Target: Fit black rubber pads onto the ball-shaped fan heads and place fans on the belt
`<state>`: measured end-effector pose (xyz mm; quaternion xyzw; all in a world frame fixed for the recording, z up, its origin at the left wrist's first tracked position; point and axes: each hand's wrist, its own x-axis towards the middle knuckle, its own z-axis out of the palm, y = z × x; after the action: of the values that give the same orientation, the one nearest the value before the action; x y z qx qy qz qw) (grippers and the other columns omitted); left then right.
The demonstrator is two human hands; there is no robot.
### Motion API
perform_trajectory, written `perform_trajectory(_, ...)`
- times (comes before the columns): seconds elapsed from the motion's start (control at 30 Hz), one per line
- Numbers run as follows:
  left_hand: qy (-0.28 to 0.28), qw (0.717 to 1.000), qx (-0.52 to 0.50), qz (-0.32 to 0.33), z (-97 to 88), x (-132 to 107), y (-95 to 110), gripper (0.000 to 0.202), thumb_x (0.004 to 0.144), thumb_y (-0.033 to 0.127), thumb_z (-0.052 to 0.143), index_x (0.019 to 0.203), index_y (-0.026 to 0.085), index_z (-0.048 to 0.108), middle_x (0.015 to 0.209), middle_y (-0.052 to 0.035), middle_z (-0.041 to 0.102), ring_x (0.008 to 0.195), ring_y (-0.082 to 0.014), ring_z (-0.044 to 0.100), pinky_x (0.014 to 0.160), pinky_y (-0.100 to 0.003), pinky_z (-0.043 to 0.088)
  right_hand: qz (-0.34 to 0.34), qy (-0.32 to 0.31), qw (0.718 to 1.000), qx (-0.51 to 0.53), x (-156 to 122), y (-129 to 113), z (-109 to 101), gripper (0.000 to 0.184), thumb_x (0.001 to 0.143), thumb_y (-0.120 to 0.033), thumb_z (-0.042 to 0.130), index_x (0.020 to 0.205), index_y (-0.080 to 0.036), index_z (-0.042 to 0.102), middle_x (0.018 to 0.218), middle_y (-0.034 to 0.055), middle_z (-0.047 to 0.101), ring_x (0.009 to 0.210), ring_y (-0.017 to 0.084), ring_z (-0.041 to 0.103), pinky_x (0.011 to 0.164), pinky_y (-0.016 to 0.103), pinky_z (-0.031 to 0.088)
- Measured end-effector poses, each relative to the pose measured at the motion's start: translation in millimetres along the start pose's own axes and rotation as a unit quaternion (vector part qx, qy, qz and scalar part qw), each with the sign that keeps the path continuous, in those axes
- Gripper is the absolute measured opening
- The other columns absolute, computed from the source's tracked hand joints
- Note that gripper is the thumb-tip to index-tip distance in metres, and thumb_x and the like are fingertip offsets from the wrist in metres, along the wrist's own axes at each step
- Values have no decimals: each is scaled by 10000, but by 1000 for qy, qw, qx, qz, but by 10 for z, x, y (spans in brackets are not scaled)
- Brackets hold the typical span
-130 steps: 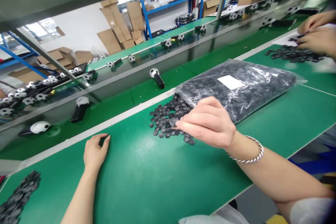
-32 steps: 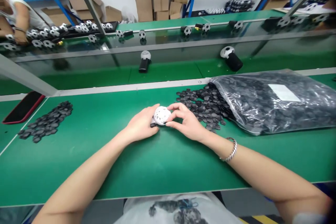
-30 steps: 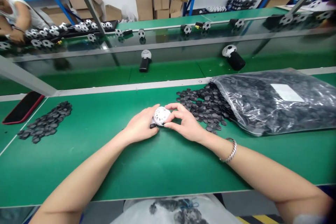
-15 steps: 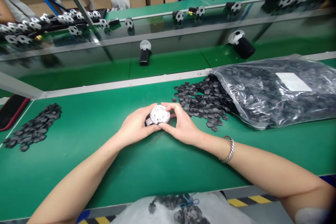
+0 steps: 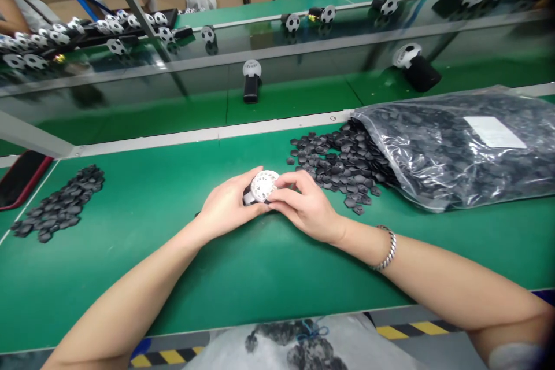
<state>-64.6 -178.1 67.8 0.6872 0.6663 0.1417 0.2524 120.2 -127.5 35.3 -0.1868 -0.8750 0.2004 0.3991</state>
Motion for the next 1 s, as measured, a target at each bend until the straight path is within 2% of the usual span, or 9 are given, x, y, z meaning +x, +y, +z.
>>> perform_trajectory(0.17, 14, 1000, -12, -5, 11, -6, 0, 734, 674, 460, 615, 1328, 249, 355, 1350, -21, 444, 1198, -259, 445, 970, -376, 394, -54, -14, 997, -48, 21, -10, -28, 157, 910, -232, 499, 807, -198, 612, 850, 39, 593, 761, 171, 524, 652, 314, 389)
perform_trajectory(0.3, 6, 998, -61, -10, -6, 1, -16, 692, 670, 387, 634, 1302, 250, 387, 1285, -20, 511, 1082, -235, 539, 893, -341, 455, -122, 38, 991, -46, 20, -17, -147, 126, 887, -204, 534, 801, -228, 623, 776, 3, 625, 708, 155, 543, 642, 315, 376)
perform_trajectory(0.37, 8, 997, -70, -13, -6, 3, -21, 687, 665, 369, 643, 1295, 252, 395, 1271, -22, 523, 1068, -237, 545, 888, -347, 458, -153, 55, 985, -60, 17, -3, -213, 123, 879, -192, 541, 818, -251, 631, 785, -8, 645, 727, 161, 566, 650, 323, 385)
perform_trajectory(0.47, 15, 997, -68, -13, 4, 5, -21, 684, 662, 357, 647, 1291, 250, 402, 1285, -28, 510, 1101, -249, 524, 912, -366, 444, -182, 33, 981, -59, 18, 28, -259, 177, 900, -179, 491, 842, -270, 631, 882, -14, 665, 783, 164, 597, 675, 341, 403)
perform_trajectory(0.53, 17, 998, -66, -13, 9, 6, -20, 685, 662, 360, 646, 1292, 252, 400, 1285, -29, 510, 1103, -249, 524, 912, -370, 444, -171, 7, 985, -30, 23, 46, -245, 191, 917, -177, 456, 862, -255, 621, 901, 2, 663, 791, 163, 601, 682, 343, 425)
perform_trajectory(0.7, 16, 999, -37, -5, 2, 2, -10, 678, 682, 395, 627, 1300, 257, 385, 1305, -19, 493, 1158, -245, 486, 945, -374, 422, -92, -24, 995, 21, 44, 65, -153, 180, 934, -173, 430, 929, -186, 610, 848, 65, 638, 778, 175, 564, 675, 322, 462)
perform_trajectory(0.9, 21, 1000, -11, 5, -4, -10, 29, 745, 684, 543, 578, 1322, 225, 362, 1346, -39, 448, 1198, -262, 446, 969, -389, 396, -137, -59, 988, -48, 75, 48, -79, 185, 937, -187, 421, 911, -191, 604, 843, 53, 633, 772, 185, 549, 664, 340, 414)
perform_trajectory(1.0, 25, 1000, -11, 11, 0, -9, 47, 696, 704, 533, 560, 1304, 225, 388, 1328, -37, 468, 1183, -258, 461, 959, -381, 400, -106, -52, 992, -32, 80, 37, -45, 143, 914, -181, 452, 909, -198, 594, 845, 53, 613, 773, 189, 538, 667, 341, 427)
